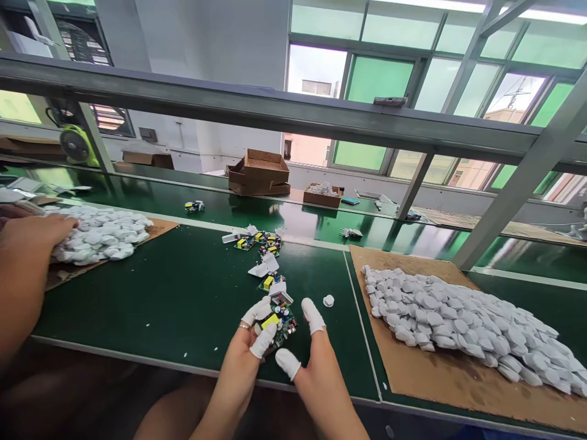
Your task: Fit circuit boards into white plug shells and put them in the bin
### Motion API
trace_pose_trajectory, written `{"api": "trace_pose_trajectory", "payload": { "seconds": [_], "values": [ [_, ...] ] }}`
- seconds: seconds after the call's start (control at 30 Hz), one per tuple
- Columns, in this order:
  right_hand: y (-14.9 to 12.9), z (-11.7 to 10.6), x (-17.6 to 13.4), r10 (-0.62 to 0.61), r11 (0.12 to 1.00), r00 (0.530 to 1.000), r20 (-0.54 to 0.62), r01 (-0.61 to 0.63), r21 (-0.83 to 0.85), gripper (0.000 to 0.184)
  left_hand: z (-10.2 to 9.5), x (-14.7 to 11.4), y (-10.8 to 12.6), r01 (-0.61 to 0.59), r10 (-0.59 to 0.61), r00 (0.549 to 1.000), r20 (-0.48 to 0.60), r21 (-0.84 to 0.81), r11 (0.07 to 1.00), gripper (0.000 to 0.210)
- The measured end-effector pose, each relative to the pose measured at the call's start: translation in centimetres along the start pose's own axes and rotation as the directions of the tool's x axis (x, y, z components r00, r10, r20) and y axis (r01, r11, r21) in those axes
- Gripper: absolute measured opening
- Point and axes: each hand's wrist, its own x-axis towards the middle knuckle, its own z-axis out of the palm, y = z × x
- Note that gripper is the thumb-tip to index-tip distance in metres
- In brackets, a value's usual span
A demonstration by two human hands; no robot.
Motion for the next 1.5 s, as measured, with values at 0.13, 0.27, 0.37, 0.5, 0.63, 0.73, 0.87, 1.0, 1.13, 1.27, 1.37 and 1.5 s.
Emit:
{"api": "trace_pose_trajectory", "payload": {
  "seconds": [0.13,0.27,0.37,0.5,0.63,0.73,0.87,1.0,1.13,1.27,1.37,1.5],
  "values": [
    [-0.9,0.9,-0.5,0.101,0.993,0.992,-0.072,-0.096,0.072,0.058,0.3,-1.2,0.4,0.112,-0.109,0.994,0.028,-0.207,0.972,0.059],
    [-1.5,1.0,-0.8,0.017,0.999,0.987,-0.159,-0.012,0.029,0.048,-0.5,-1.3,2.1,0.046,-0.044,0.999,-0.019,0.141,0.989,0.045],
    [-1.7,0.8,-1.0,-0.132,0.991,0.975,-0.181,0.130,-0.026,0.047,-1.1,-1.0,3.1,0.005,-0.008,1.000,0.010,0.254,0.967,0.032],
    [-1.6,0.7,-1.1,-0.282,0.951,0.939,-0.196,0.247,-0.187,0.048,-1.4,-0.9,3.1,-0.001,0.000,1.000,0.003,0.258,0.966,0.034],
    [-1.6,0.7,-1.2,-0.361,0.907,0.917,-0.168,0.303,-0.292,0.047,-1.4,-1.3,2.7,-0.021,0.036,0.999,-0.032,0.384,0.923,0.029],
    [-1.6,0.8,-1.3,-0.379,0.893,0.907,-0.183,0.307,-0.330,0.046,-0.9,-2.0,2.6,-0.041,0.078,0.995,-0.069,0.436,0.899,0.024],
    [-1.8,1.2,-1.6,-0.348,0.917,0.899,-0.265,0.267,-0.297,0.044,-0.4,-3.0,2.2,-0.173,0.224,0.974,-0.036,0.521,0.836,0.020],
    [-1.7,1.1,-1.5,-0.369,0.906,0.901,-0.229,0.294,-0.306,0.044,-1.0,-3.4,1.3,-0.182,0.275,0.957,-0.090,0.553,0.813,0.029],
    [-1.2,0.5,-1.1,-0.375,0.878,0.919,-0.119,0.311,-0.364,0.047,-1.9,-2.5,1.2,-0.122,0.191,0.977,-0.095,0.488,0.864,0.034],
    [-1.4,0.6,-1.2,-0.327,0.919,0.932,-0.158,0.274,-0.285,0.046,-2.2,-1.2,1.4,-0.065,0.106,0.992,-0.076,0.417,0.907,0.032],
    [-1.9,0.8,-1.3,-0.286,0.948,0.933,-0.218,0.242,-0.207,0.044,-2.0,-1.2,1.1,-0.072,0.127,0.986,-0.106,0.418,0.906,0.030],
    [-2.1,-0.2,-1.0,-0.262,0.959,0.950,-0.172,0.237,-0.154,0.045,-1.6,-2.1,1.6,-0.121,0.186,0.977,-0.103,0.450,0.885,0.030]
  ]
}}
